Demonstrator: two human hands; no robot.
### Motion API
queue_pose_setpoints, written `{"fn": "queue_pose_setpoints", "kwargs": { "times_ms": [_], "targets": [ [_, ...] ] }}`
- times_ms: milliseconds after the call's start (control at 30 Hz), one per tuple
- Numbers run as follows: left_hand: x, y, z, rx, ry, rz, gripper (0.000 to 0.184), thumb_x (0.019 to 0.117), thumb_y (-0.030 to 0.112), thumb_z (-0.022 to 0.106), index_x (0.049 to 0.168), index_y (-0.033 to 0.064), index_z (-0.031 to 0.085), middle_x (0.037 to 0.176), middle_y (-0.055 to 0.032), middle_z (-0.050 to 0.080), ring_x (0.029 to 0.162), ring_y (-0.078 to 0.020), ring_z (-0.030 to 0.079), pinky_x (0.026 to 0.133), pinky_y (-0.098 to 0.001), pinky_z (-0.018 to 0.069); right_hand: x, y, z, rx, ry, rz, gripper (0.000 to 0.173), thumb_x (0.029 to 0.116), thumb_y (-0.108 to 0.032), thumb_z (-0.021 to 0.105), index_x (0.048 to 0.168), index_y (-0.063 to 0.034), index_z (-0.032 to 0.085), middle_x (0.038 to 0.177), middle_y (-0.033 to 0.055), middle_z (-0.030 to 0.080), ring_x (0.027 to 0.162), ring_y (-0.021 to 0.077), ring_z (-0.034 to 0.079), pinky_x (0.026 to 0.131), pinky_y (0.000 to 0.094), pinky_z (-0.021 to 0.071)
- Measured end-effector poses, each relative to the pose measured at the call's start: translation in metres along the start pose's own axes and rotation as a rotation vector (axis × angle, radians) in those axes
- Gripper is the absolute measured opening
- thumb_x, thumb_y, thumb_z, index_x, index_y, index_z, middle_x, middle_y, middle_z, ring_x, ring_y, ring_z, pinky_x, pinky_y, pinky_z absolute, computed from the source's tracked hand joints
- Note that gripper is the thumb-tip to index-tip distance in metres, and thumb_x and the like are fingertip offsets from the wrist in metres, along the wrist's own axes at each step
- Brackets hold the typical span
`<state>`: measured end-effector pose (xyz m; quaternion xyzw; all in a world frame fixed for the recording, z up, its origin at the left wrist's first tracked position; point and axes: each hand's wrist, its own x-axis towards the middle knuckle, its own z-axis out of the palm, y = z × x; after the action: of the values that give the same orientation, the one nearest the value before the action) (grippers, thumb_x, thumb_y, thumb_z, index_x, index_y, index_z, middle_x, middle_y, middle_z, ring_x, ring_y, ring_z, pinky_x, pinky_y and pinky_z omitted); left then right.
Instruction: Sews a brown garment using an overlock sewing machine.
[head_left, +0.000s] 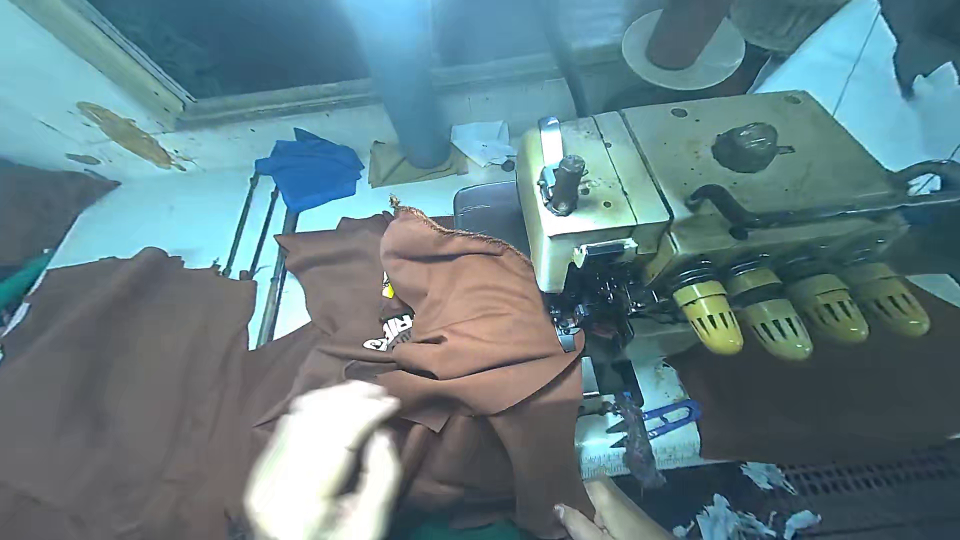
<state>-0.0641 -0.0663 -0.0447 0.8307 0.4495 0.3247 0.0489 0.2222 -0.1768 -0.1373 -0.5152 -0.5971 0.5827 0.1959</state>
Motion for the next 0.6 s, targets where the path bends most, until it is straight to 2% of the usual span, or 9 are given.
{"fn": "queue_pose_setpoints", "kwargs": {
  "times_ms": [67, 133, 233, 333, 367, 400, 433, 500, 600],
  "targets": [
    [-0.002, 0.019, 0.028, -0.039, -0.015, 0.080, 0.024, 0.0986, 0.028, 0.060, 0.112, 0.0109, 0.068, 0.110, -0.0122, 0.070, 0.112, -0.0199, 0.064, 0.099, -0.0349, 0.0500, 0.001, 0.001, -0.001, 0.045, -0.031, 0.032, 0.034, 0.1031, -0.015, 0.051, 0.093, 0.0128, 0.068, 0.084, 0.0243, 0.071, 0.080, 0.0311, 0.073, 0.080, 0.0474, 0.0574],
    [-0.005, 0.017, 0.053, -0.001, 0.067, 0.094, 0.027, 0.0956, 0.029, 0.061, 0.114, 0.0110, 0.067, 0.110, -0.0125, 0.069, 0.112, -0.0218, 0.063, 0.098, -0.0347, 0.0494, 0.003, -0.001, -0.003, 0.037, -0.061, 0.034, 0.035, 0.1040, -0.016, 0.051, 0.095, 0.0130, 0.069, 0.087, 0.0250, 0.071, 0.082, 0.0318, 0.073, 0.083, 0.0475, 0.0568],
    [-0.002, 0.016, 0.062, 0.016, 0.184, 0.098, 0.015, 0.0963, 0.016, 0.056, 0.104, 0.0092, 0.068, 0.102, -0.0095, 0.070, 0.108, -0.0194, 0.064, 0.099, -0.0320, 0.0483, -0.001, 0.003, -0.004, -0.012, -0.032, -0.068, 0.035, 0.1032, -0.017, 0.053, 0.090, 0.0114, 0.069, 0.081, 0.0242, 0.070, 0.079, 0.0331, 0.073, 0.077, 0.0497, 0.0570],
    [0.006, 0.018, 0.061, -0.074, 0.228, 0.100, 0.015, 0.0959, 0.005, 0.054, 0.091, 0.0066, 0.067, 0.089, -0.0064, 0.070, 0.098, -0.0124, 0.066, 0.096, -0.0250, 0.0502, -0.010, 0.002, -0.005, -0.063, 0.159, -0.277, 0.029, 0.1002, -0.022, 0.063, 0.090, 0.0048, 0.071, 0.077, 0.0175, 0.072, 0.073, 0.0235, 0.073, 0.069, 0.0420, 0.0588],
    [0.008, 0.017, 0.057, -0.102, 0.216, 0.096, 0.016, 0.0959, 0.005, 0.053, 0.088, 0.0064, 0.067, 0.086, -0.0054, 0.070, 0.093, -0.0105, 0.066, 0.091, -0.0228, 0.0514, -0.011, -0.001, -0.005, -0.048, 0.261, -0.336, 0.027, 0.0984, -0.021, 0.067, 0.093, 0.0046, 0.070, 0.079, 0.0162, 0.072, 0.074, 0.0189, 0.072, 0.069, 0.0356, 0.0588],
    [0.010, 0.016, 0.050, -0.107, 0.187, 0.094, 0.018, 0.0970, 0.009, 0.053, 0.087, 0.0072, 0.067, 0.085, -0.0046, 0.070, 0.090, -0.0094, 0.066, 0.087, -0.0230, 0.0524, -0.012, -0.007, -0.006, -0.006, 0.374, -0.375, 0.024, 0.0961, -0.018, 0.069, 0.099, 0.0061, 0.071, 0.085, 0.0150, 0.074, 0.077, 0.0137, 0.073, 0.072, 0.0284, 0.0596],
    [0.012, 0.017, 0.041, -0.083, 0.146, 0.088, 0.021, 0.0976, 0.014, 0.052, 0.087, 0.0083, 0.069, 0.084, -0.0046, 0.071, 0.087, -0.0096, 0.067, 0.084, -0.0250, 0.0529, -0.011, -0.013, -0.007, 0.060, 0.478, -0.394, 0.025, 0.0948, -0.013, 0.069, 0.107, 0.0086, 0.071, 0.092, 0.0143, 0.076, 0.082, 0.0103, 0.074, 0.077, 0.0250, 0.0609],
    [0.022, 0.026, 0.017, -0.020, 0.030, 0.074, 0.025, 0.0991, 0.022, 0.053, 0.088, 0.0090, 0.073, 0.081, -0.0075, 0.072, 0.082, -0.0122, 0.067, 0.077, -0.0295, 0.0519, -0.005, -0.023, -0.011, 0.194, 0.627, -0.409, 0.027, 0.0981, -0.013, 0.066, 0.115, 0.0085, 0.067, 0.103, 0.0108, 0.076, 0.092, 0.0079, 0.074, 0.083, 0.0252, 0.0626],
    [0.042, 0.039, -0.017, -0.038, -0.216, 0.126, 0.023, 0.1023, 0.025, 0.058, 0.102, 0.0113, 0.076, 0.076, -0.0105, 0.068, 0.071, -0.0182, 0.060, 0.066, -0.0326, 0.0444, 0.014, -0.030, -0.015, 0.299, 0.695, -0.434, 0.033, 0.1001, -0.025, 0.066, 0.113, 0.0055, 0.067, 0.102, 0.0046, 0.076, 0.092, 0.0045, 0.073, 0.083, 0.0247, 0.0626]
  ]
}}
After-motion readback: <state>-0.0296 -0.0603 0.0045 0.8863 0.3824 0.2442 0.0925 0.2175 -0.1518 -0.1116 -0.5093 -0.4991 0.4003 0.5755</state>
